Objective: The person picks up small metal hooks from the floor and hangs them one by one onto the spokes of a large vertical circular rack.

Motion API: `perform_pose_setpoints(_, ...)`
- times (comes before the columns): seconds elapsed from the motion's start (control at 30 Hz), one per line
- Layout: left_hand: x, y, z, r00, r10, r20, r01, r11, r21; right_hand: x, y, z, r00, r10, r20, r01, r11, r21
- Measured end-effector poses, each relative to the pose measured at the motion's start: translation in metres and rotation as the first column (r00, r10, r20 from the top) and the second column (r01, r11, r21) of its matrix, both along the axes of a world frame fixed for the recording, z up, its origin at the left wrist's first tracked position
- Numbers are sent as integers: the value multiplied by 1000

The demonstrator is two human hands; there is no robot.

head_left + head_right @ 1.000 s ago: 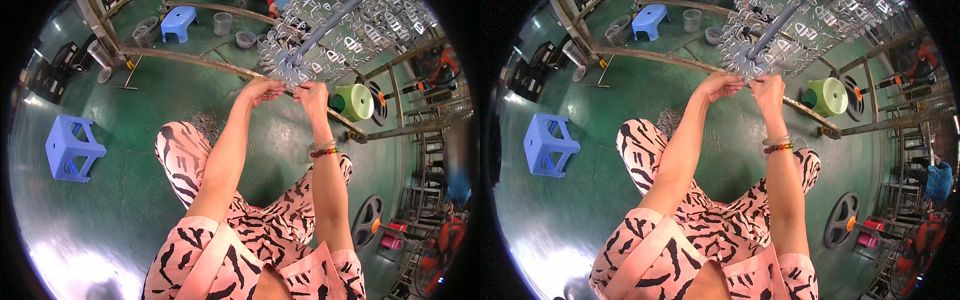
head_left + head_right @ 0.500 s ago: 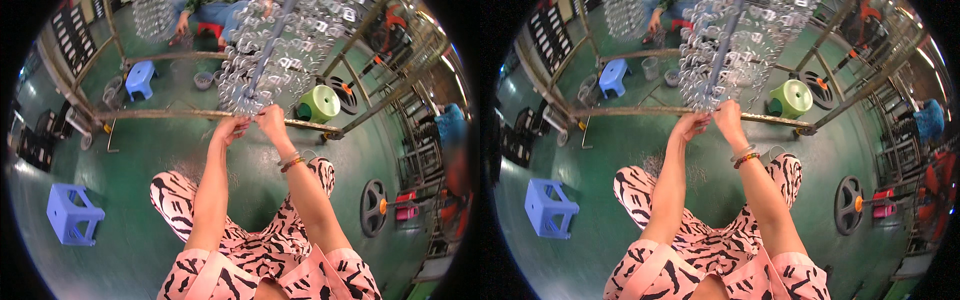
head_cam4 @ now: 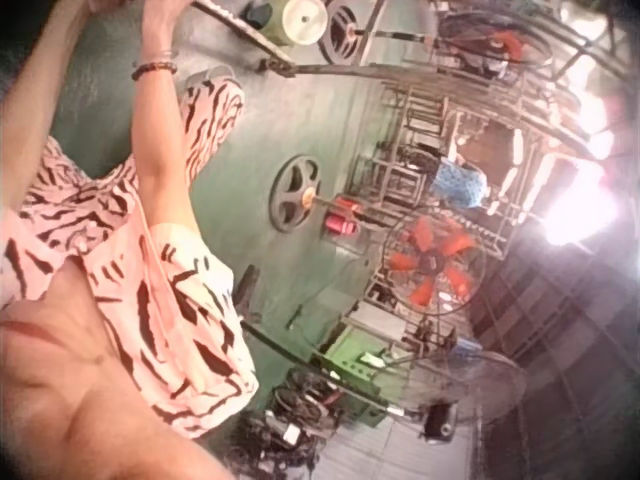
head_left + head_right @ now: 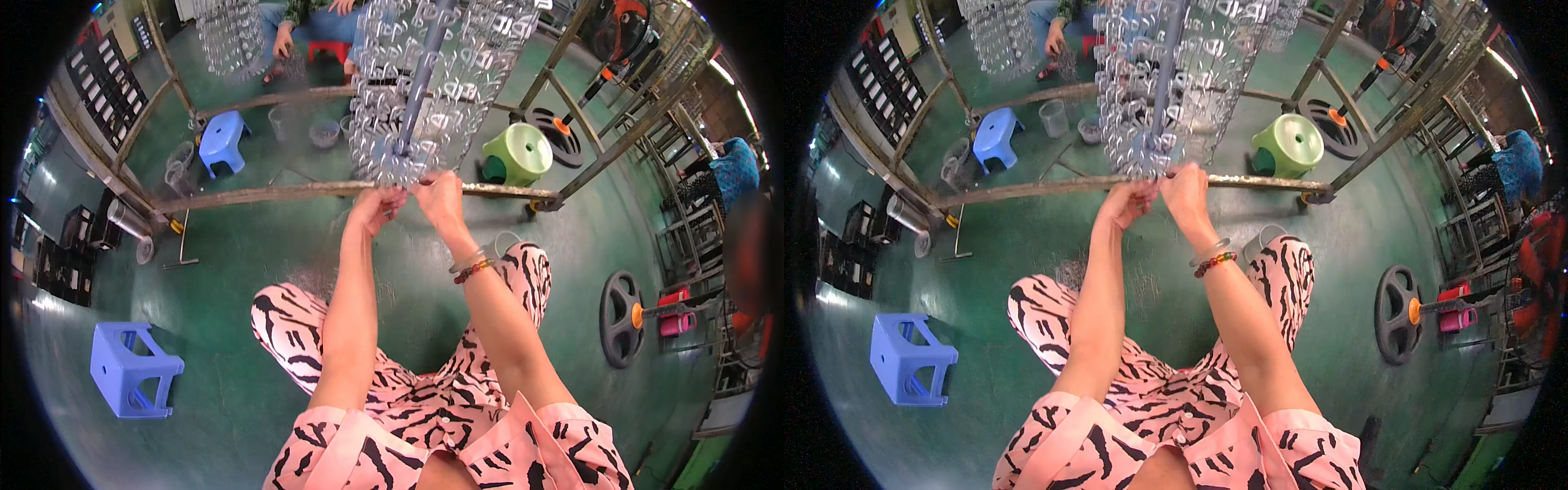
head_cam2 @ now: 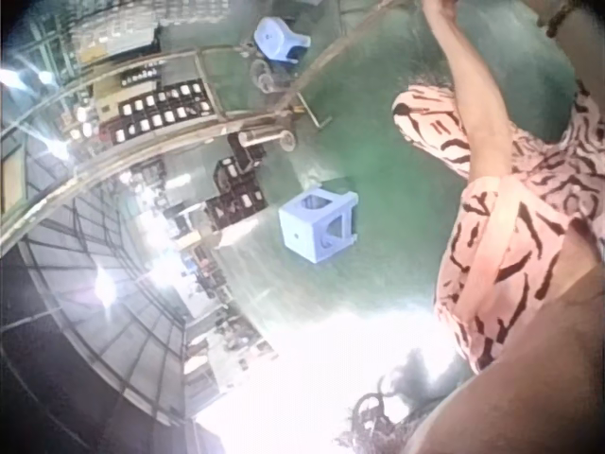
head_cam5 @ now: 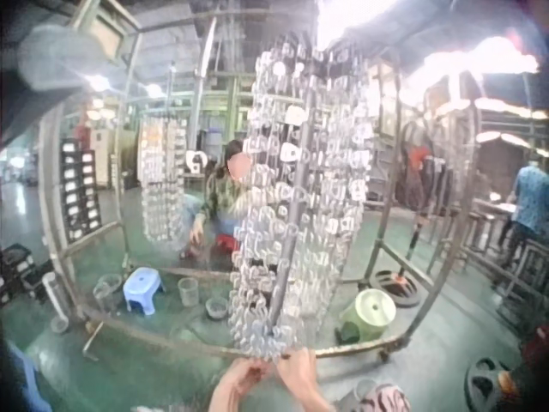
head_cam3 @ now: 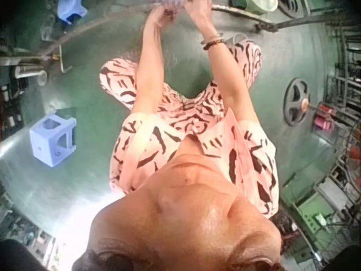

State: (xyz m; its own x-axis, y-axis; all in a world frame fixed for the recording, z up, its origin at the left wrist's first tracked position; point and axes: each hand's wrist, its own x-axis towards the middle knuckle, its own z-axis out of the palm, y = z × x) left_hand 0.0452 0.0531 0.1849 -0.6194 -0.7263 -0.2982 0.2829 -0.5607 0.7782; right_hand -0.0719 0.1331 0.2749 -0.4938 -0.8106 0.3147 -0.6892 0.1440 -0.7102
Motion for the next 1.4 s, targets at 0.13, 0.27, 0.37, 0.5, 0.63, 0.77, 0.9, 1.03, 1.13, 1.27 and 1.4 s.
perform_pose_setpoints(0.13, 0, -3, -10, 1000, 4, 2, -4, 1000, -17, -6, 17, -2, 993, 92, 78, -98, 992, 76)
perform_pose_setpoints(0.27, -7, 3, 5, 999, -46, 29, 47, 999, -13, -25, 26, 2, 987, 64, 149, -82, 990, 118)
perform_pose_setpoints(0.37, -4, 1, 4, 998, -57, 14, 57, 998, -24, -21, 19, 4, 992, 27, 122, -44, 990, 135)
perform_pose_setpoints(0.5, -4, 1, 6, 999, -37, 8, 37, 999, -28, -22, 6, 3, 994, 15, 112, -33, 987, 156)
perform_pose_setpoints(0.63, -7, 2, 5, 1000, -7, 2, 7, 1000, -9, -23, -3, 1, 994, 83, 68, -92, 985, 145)
perform_pose_setpoints(0.77, -15, 9, 5, 998, 20, -60, -16, 998, 58, -22, -2, 1, 997, 25, 76, -36, 987, 159)
perform_pose_setpoints(0.9, -16, 12, 3, 996, 37, -80, -31, 997, 74, -16, -2, 5, 988, 9, 157, -32, 989, 145)
perform_pose_setpoints(1.03, -22, 17, 5, 993, 41, -111, -32, 997, 74, -17, -2, 4, 984, -19, 179, -11, 986, 165)
perform_pose_setpoints(1.13, -20, 19, 8, 994, 45, -101, -34, 994, 100, -16, -3, 5, 985, -15, 169, -16, 984, 176)
perform_pose_setpoints(1.27, -19, 18, 7, 990, 69, -120, -55, 992, 118, -13, -3, 7, 992, -13, 129, -12, 982, 190)
perform_pose_setpoints(1.4, -22, 19, 8, 989, 96, -116, -76, 984, 161, -19, -5, 2, 1000, 18, 23, -22, 978, 208)
